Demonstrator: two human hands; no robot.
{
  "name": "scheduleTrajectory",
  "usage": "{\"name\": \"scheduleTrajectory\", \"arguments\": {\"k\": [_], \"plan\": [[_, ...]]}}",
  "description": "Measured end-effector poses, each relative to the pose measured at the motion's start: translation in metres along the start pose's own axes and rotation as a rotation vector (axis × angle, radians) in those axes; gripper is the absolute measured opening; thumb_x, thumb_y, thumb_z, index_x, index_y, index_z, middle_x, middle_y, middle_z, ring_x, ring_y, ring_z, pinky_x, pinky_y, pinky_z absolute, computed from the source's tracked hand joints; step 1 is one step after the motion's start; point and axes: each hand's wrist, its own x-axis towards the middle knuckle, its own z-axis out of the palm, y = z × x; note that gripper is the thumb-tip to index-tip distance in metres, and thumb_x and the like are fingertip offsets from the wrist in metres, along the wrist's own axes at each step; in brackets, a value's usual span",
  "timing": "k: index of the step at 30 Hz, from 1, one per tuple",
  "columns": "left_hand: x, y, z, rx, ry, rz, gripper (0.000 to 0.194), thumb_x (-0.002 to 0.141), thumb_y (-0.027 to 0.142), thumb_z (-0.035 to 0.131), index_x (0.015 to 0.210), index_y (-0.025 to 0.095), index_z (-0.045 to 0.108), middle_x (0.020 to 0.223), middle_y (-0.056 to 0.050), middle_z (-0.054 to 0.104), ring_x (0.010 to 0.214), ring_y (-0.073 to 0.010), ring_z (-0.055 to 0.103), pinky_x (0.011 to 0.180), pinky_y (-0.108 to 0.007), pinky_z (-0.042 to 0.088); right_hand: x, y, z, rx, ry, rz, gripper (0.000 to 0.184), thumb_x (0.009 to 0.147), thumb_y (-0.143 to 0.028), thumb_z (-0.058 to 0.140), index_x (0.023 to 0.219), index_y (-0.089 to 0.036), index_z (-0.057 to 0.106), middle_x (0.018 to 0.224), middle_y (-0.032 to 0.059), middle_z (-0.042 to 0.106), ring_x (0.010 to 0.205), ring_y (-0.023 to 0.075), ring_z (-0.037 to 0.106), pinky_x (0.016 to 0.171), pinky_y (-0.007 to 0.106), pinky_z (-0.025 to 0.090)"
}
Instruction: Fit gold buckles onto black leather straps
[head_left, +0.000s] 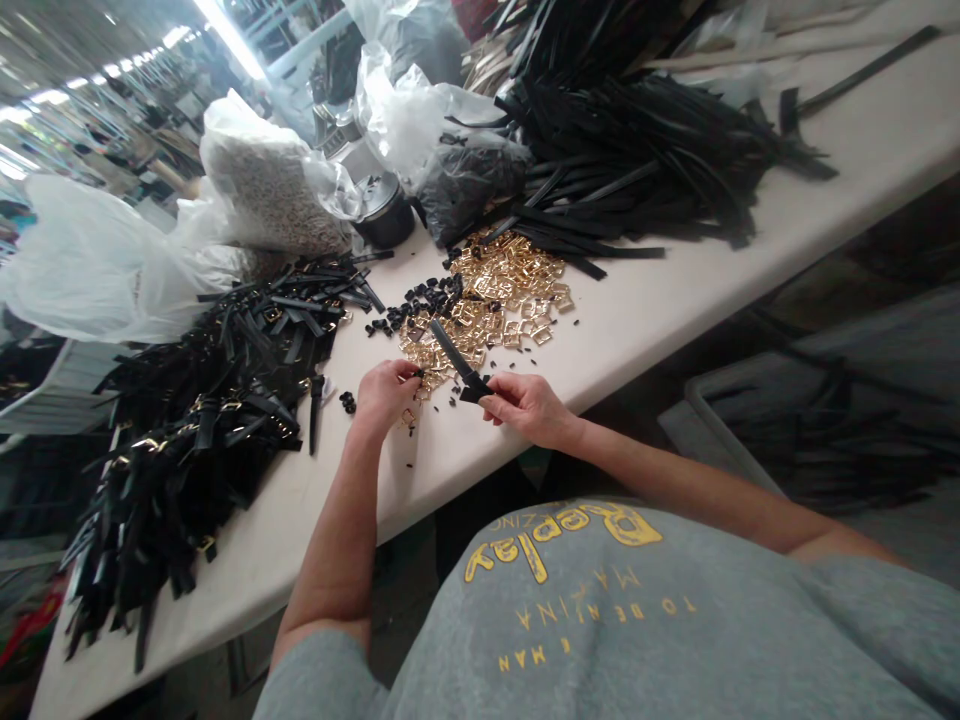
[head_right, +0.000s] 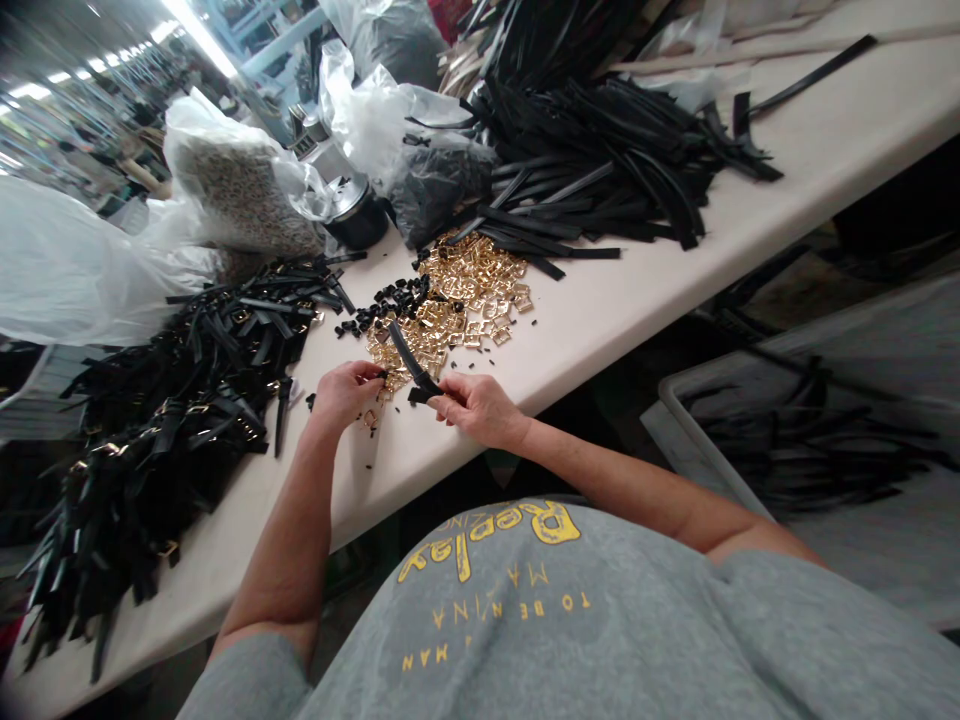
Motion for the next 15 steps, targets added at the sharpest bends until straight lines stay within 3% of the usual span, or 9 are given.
{"name": "scheduleTrajectory", "arguments": {"k": [6, 15], "plan": [[0.001, 0.0071, -0.0036, 0.133, -0.009, 0.058, 0.03, 0.086, 0.028, 0.055, 0.103, 0.022, 0.079, 0.102, -0.009, 0.076, 0.095, -0.0257, 0.069, 0.091, -0.036, 0.05, 0.0008, 0.0014, 0.0, 0.028, -0.013, 0.004, 0.027, 0.087, -0.043, 0.062, 0.081, -0.017, 0.059, 0.069, 0.002, 0.067, 0.059, 0.0116, 0.062, 0.058, 0.024, 0.05], [0.0024, 0.0069, -0.0074, 0.131, -0.067, 0.036, 0.026, 0.085, 0.028, 0.06, 0.101, 0.022, 0.079, 0.098, -0.007, 0.078, 0.087, -0.0223, 0.07, 0.084, -0.031, 0.05, 0.0, -0.0026, -0.0008, 0.03, -0.017, 0.014, 0.026, 0.086, -0.042, 0.062, 0.079, -0.017, 0.058, 0.068, 0.002, 0.067, 0.058, 0.0114, 0.062, 0.058, 0.024, 0.049]]}}
